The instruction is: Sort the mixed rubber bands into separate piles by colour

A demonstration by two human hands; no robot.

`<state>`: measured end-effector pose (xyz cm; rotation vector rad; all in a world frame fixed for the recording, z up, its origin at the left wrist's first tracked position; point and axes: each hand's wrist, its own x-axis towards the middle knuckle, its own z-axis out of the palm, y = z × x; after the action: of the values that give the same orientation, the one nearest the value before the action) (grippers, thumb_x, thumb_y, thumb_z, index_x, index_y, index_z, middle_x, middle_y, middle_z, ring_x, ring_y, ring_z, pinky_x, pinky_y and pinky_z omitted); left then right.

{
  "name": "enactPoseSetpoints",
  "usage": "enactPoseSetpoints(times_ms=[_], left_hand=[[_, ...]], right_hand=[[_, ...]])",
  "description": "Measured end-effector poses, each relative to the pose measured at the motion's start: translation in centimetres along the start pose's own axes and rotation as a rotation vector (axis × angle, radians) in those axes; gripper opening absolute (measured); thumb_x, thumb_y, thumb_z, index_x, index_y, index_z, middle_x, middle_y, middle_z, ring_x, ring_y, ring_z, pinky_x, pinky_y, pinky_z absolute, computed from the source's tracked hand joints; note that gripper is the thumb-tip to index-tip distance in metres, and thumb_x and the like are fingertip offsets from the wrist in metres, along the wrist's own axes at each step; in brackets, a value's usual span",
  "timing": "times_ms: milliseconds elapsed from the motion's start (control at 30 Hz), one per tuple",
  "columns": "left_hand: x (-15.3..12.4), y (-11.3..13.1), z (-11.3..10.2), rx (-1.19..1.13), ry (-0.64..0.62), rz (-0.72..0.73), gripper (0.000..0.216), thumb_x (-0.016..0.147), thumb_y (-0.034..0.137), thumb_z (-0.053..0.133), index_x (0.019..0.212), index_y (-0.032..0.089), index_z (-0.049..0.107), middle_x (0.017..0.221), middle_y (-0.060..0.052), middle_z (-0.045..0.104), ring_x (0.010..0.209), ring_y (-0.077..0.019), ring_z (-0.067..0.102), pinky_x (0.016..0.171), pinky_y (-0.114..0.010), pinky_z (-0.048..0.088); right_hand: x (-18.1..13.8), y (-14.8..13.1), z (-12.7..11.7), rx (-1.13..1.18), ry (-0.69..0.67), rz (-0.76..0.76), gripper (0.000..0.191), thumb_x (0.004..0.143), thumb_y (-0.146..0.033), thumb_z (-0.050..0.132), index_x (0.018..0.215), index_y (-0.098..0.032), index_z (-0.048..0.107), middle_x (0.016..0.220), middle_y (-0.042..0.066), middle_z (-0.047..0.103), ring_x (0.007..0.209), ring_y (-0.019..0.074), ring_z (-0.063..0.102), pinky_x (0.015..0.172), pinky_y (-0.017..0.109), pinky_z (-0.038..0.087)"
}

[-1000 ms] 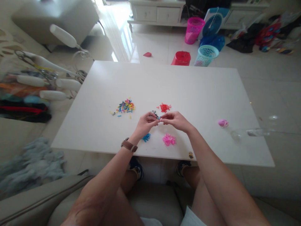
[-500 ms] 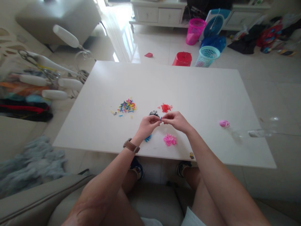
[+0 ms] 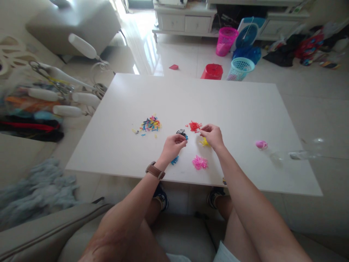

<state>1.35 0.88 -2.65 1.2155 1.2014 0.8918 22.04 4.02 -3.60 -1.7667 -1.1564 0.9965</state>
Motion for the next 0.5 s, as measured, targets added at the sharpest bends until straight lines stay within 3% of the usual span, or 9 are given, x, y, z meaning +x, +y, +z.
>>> enactPoseSetpoints(times_ms=[267, 500], left_hand=[[0.3, 0.4, -0.9, 0.024, 0.017, 0.003, 0.009, 0.073, 0.026, 0.070, 0.077, 0.018, 0.069, 0.071, -0.004, 0.071, 0.067, -0.0151, 0.066, 0.067, -0.028, 0.051], [0.3, 0.2, -1.1, 0.144, 0.010, 0.048, 0.008, 0.073, 0.025, 0.069, 0.076, 0.019, 0.073, 0.073, -0.004, 0.073, 0.068, -0.0167, 0.066, 0.066, -0.028, 0.051]], right_hand=[[0.6, -1.0, 1.6, -0.133, -0.006, -0.118, 0.023, 0.073, -0.021, 0.063, 0.094, -0.018, 0.071, 0.093, 0.006, 0.077, 0.085, 0.0173, 0.070, 0.083, 0.030, 0.056], [0.1, -1.8, 0.7, -0.214, 0.026, -0.155, 0.022, 0.077, -0.025, 0.060, 0.094, -0.018, 0.071, 0.100, 0.008, 0.075, 0.078, 0.0176, 0.068, 0.075, 0.031, 0.056]])
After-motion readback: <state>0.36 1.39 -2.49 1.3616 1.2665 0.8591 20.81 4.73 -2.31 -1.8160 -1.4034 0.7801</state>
